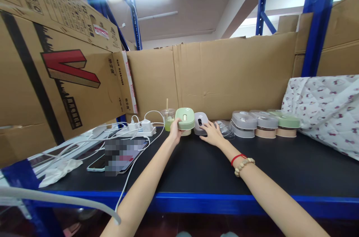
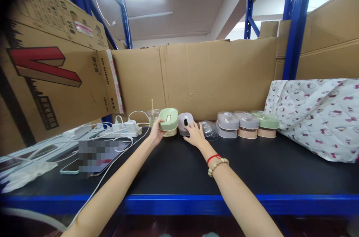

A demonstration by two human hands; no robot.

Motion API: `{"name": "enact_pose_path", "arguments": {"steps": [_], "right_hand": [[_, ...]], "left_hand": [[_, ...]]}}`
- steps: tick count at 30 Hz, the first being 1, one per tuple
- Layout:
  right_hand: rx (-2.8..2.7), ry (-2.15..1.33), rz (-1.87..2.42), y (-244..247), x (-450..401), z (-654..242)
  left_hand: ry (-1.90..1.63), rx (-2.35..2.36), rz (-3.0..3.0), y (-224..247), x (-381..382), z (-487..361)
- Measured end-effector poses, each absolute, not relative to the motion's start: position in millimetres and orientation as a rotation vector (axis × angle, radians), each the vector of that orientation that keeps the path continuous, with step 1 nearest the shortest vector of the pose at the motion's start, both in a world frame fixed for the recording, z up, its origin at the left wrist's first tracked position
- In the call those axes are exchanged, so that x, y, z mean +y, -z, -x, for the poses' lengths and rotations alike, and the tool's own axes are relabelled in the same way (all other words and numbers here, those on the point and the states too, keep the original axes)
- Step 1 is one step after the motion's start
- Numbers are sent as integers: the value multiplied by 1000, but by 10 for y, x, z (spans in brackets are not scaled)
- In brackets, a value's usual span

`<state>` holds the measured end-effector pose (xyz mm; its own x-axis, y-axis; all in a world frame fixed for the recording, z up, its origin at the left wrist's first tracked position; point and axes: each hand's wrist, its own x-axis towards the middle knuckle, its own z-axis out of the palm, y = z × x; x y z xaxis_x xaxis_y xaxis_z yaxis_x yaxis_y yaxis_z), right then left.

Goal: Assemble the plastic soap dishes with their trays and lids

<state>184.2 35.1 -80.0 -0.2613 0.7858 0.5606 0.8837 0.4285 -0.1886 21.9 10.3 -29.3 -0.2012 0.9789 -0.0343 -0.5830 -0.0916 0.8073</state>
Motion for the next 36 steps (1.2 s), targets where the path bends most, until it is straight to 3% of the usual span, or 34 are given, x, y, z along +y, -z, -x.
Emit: {"name": "enact_pose_path", "arguments": {"steps": [11,20,25,36], "right_hand": [[-1450,265,1784,751,382,-2063],[-1190,156,1451,614,342,-2033],[-1306,46,1168,486,262,-1752],[-1411,-54,1204,503,160,-1522]], "left_hand": [[-1485,780,-641,288,39,-289],[-1400,750,-832,361,37,-329],[-1416,700,-912,426,51,-405],[-1425,656,-878,424,-20,-501]]}}
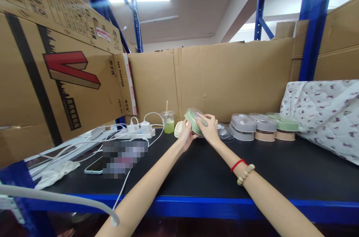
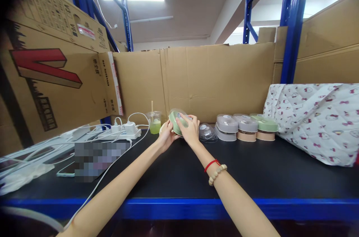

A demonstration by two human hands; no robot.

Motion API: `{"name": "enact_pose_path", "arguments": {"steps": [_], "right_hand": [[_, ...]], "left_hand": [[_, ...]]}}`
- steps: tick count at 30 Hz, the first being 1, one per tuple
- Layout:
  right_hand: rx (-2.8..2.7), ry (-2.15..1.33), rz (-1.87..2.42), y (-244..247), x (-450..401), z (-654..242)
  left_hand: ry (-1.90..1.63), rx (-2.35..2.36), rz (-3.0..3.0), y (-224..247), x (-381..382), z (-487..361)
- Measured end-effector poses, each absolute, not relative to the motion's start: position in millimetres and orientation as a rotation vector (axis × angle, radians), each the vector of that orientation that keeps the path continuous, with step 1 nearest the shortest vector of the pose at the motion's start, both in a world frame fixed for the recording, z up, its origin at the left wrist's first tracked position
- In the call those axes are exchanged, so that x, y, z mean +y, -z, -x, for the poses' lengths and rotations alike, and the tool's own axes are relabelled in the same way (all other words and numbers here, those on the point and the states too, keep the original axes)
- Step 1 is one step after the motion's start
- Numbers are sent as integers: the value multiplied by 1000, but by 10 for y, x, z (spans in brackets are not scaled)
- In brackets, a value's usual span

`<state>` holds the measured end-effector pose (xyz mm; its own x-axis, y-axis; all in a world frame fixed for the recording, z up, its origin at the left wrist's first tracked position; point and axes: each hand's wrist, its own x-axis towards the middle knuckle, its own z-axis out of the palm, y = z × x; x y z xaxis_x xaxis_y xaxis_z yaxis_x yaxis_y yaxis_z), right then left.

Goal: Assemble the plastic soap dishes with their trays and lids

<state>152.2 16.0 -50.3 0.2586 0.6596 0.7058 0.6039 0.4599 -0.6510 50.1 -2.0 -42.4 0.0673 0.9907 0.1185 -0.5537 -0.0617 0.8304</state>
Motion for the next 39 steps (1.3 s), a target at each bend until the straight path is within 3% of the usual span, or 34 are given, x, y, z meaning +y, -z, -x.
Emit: {"name": "enact_pose_path", "arguments": {"steps": [20,39], "right_hand": [[-1165,-404,1108,400,172,-1559],[-1133,-362,1075,494,107,-1435]], "left_hand": [[-1436,582,-923,409,-104,-553],[-1494,648,-802,376,-194,-645]]}}
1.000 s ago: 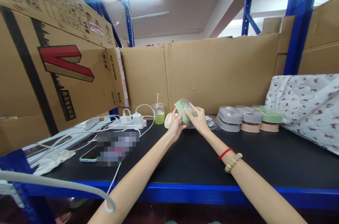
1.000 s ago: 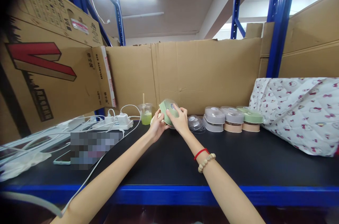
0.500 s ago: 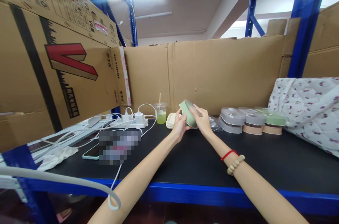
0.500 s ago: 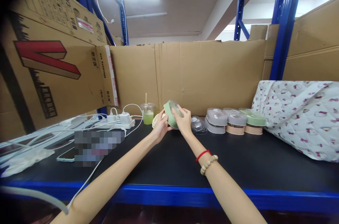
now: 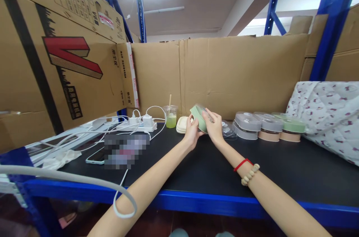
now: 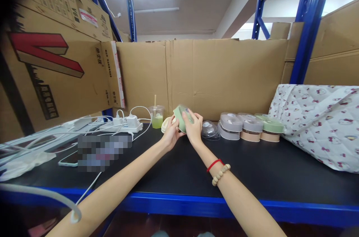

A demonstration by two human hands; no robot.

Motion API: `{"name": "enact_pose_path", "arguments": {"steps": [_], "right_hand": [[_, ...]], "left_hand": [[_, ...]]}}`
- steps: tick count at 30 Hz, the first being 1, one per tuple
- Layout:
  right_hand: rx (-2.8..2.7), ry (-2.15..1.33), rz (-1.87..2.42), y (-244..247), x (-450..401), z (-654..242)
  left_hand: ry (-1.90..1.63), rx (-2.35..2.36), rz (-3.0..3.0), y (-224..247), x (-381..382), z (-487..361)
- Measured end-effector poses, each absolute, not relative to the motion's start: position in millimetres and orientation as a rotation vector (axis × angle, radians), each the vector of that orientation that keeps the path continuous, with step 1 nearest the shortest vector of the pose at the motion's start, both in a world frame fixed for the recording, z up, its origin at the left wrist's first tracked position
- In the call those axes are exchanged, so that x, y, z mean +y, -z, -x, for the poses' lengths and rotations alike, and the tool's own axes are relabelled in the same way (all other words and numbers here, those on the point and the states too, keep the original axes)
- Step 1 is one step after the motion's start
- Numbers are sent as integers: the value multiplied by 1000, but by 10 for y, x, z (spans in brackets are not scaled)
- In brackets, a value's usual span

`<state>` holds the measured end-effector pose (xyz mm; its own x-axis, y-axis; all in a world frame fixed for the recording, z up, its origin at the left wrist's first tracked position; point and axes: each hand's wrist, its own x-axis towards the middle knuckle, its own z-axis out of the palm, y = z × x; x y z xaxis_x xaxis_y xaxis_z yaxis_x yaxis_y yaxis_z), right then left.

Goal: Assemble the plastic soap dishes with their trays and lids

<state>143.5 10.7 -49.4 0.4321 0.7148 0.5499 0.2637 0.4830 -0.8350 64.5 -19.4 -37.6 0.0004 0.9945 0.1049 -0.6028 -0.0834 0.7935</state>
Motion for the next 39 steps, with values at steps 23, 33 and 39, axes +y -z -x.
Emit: {"name": "enact_pose_path", "arguments": {"steps": [23,33,39], "right_hand": [[-1216,-350,902,428,187,-1546],[-1264,-312,913,467,218,-1570],[-1421,-235,923,505,176,-1559]], "left_hand": [[-1503,597,-800,287,-196,-571],[-1524,612,-849,330,-133,-540],[-1489,658,-820,353,-85,-493]]}}
